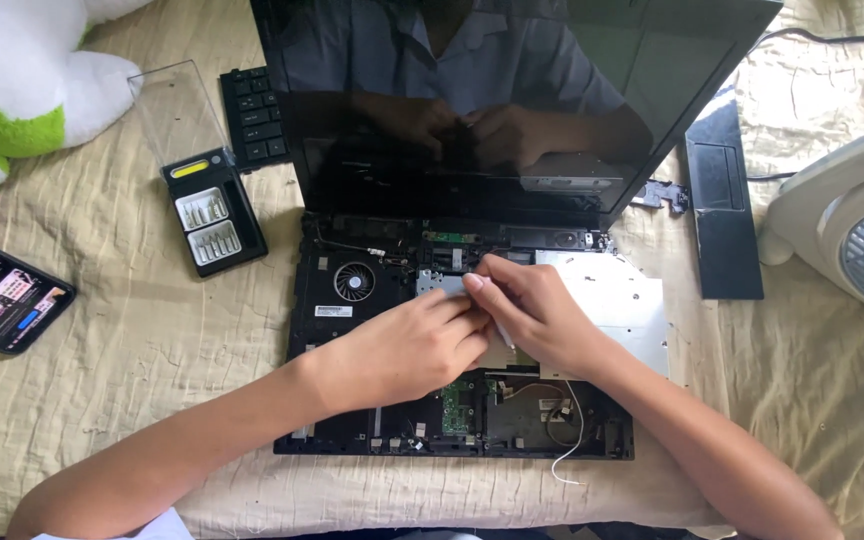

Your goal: Disassembling a laptop to access internal components, including removing the optical drive and unscrewing internal brackets.

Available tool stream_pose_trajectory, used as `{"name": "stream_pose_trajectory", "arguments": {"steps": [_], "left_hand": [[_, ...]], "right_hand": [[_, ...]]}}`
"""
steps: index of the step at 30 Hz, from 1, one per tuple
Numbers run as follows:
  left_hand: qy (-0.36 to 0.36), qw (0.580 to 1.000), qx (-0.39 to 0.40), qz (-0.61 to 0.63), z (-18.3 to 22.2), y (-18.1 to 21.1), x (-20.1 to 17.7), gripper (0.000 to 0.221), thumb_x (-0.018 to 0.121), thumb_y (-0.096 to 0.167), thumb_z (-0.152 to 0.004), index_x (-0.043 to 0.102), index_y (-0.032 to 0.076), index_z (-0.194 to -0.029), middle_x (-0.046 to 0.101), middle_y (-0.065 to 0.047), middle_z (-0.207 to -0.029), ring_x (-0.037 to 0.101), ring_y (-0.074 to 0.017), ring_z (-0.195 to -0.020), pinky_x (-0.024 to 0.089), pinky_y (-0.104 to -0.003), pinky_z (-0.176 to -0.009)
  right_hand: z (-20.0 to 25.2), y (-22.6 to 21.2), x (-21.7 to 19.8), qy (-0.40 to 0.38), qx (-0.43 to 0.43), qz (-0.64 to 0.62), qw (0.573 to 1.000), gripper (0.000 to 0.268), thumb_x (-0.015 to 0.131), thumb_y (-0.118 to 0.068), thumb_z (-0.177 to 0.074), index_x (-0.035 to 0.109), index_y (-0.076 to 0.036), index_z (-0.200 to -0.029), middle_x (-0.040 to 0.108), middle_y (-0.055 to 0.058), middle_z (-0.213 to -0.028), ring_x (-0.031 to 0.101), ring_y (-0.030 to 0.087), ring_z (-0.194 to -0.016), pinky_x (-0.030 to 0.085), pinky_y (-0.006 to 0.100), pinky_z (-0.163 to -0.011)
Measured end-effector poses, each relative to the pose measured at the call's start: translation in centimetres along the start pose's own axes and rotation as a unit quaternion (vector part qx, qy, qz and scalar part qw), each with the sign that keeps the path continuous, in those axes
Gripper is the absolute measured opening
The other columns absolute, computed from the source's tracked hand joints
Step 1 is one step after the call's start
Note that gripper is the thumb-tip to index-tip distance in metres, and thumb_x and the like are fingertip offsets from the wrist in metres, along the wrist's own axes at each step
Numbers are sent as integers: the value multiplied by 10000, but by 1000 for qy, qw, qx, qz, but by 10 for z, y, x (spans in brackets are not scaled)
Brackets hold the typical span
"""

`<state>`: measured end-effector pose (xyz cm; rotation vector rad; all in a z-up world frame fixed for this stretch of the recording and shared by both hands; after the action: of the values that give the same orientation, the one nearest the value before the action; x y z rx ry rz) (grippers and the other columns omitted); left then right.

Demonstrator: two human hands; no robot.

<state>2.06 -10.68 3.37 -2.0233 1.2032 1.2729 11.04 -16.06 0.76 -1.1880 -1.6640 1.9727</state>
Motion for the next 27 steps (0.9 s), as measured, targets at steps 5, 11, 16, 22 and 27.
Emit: {"name": "stream_pose_trajectory", "arguments": {"steps": [5, 11, 16, 22, 27], "left_hand": [[-8, 998, 26, -60, -3, 10, -2, 241, 494, 211, -1072, 620, 55, -938, 624, -127, -861, 636, -325, -927, 484, -380, -754], [-27, 992, 4, 125, -58, -7, -88, 57, 726, 0, -967, 699, -30, -1007, 696, -155, -965, 654, -237, -910, 584, -350, -893], [14, 999, 14, 39, -119, -68, -67, 168, 744, 115, -967, 590, 102, -903, 598, -40, -903, 534, -232, -864, 451, -359, -768], [-5, 984, 56, -170, -156, -81, 61, 101, 769, 178, -861, 717, 118, -925, 663, -49, -939, 614, -223, -934, 527, -356, -832], [-1, 982, 78, -172, -161, -77, 89, 88, 794, 118, -758, 724, 100, -808, 639, -84, -875, 586, -252, -909, 489, -404, -819]], "right_hand": [[0, -2, -1, -1, 2, 1, 1000, 336, 514, -233, -1067, 656, -50, -823, 617, 92, -560, 545, 178, -512, 463, 323, -545], [7, 25, 6, -3, 2, 17, 1000, 204, 520, -162, -959, 495, -141, -758, 492, -56, -629, 403, 76, -583, 336, 253, -540], [8, -26, 19, -5, -99, 164, 981, 271, 480, -218, -1063, 489, -85, -827, 522, 73, -672, 488, 270, -535, 368, 386, -529], [10, -16, 19, 9, -138, 189, 972, 228, 495, -241, -1056, 626, -102, -930, 577, 69, -650, 623, 304, -557, 511, 356, -532], [10, -18, 20, 5, -147, 196, 969, 225, 491, -238, -1051, 618, -100, -927, 563, 80, -663, 618, 337, -576, 508, 377, -515]]}}
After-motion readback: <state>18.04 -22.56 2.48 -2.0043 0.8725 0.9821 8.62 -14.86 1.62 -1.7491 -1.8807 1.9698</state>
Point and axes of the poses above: each hand's wrist, its own z-axis away from the middle knuckle, its own x-axis out of the palm, y = z × x, the point moved 10 cm from there along -z, towards the middle knuckle
